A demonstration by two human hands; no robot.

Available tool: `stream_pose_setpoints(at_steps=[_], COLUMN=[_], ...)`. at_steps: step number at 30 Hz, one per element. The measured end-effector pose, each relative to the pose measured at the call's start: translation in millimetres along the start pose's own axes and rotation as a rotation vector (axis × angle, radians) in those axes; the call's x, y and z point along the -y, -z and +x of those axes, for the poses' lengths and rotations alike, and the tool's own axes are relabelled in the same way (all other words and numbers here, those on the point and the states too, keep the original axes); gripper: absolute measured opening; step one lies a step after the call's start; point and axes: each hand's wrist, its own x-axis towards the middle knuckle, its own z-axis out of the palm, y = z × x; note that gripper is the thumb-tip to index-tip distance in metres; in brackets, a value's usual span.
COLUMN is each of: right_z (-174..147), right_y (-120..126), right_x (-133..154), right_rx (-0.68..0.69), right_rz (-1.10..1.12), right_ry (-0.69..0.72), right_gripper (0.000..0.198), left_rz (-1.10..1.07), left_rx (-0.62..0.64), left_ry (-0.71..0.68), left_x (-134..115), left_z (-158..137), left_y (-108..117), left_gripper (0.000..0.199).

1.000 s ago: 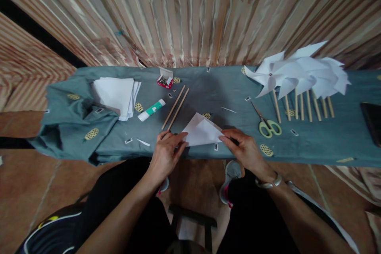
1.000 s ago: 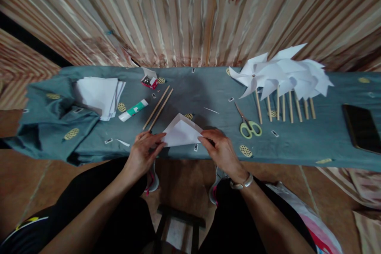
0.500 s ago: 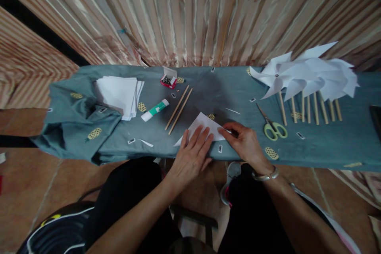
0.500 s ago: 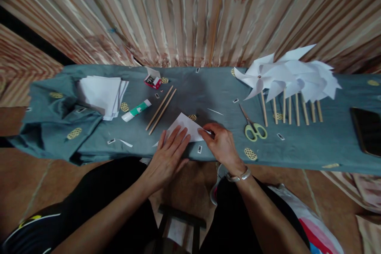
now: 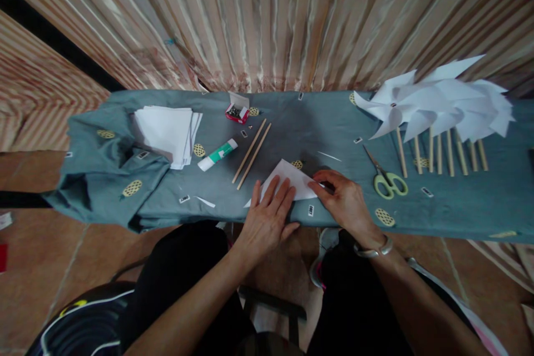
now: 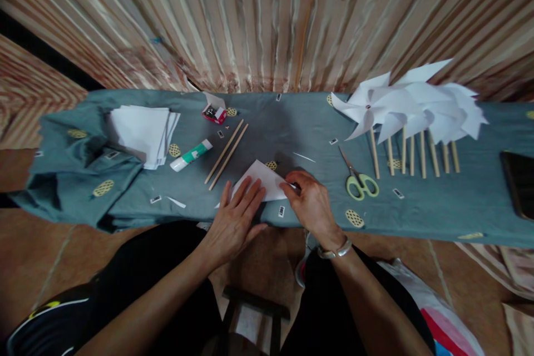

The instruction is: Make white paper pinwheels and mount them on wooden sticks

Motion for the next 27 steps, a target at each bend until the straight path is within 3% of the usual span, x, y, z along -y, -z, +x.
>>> stream_pose_setpoints(at_steps=[27], right_z=[2.0], right_y=[-0.4], right_x=[2.2], right_rx=[0.023], right_rz=[-0.052], right_ry=[-0.047], right_gripper=[0.011], left_rz=[0.048], left_rx=[0.059], left_ry=[0.036], left_x=[1.5], left_z=[4.5], left_y=[-3.0], left_gripper=[0.067])
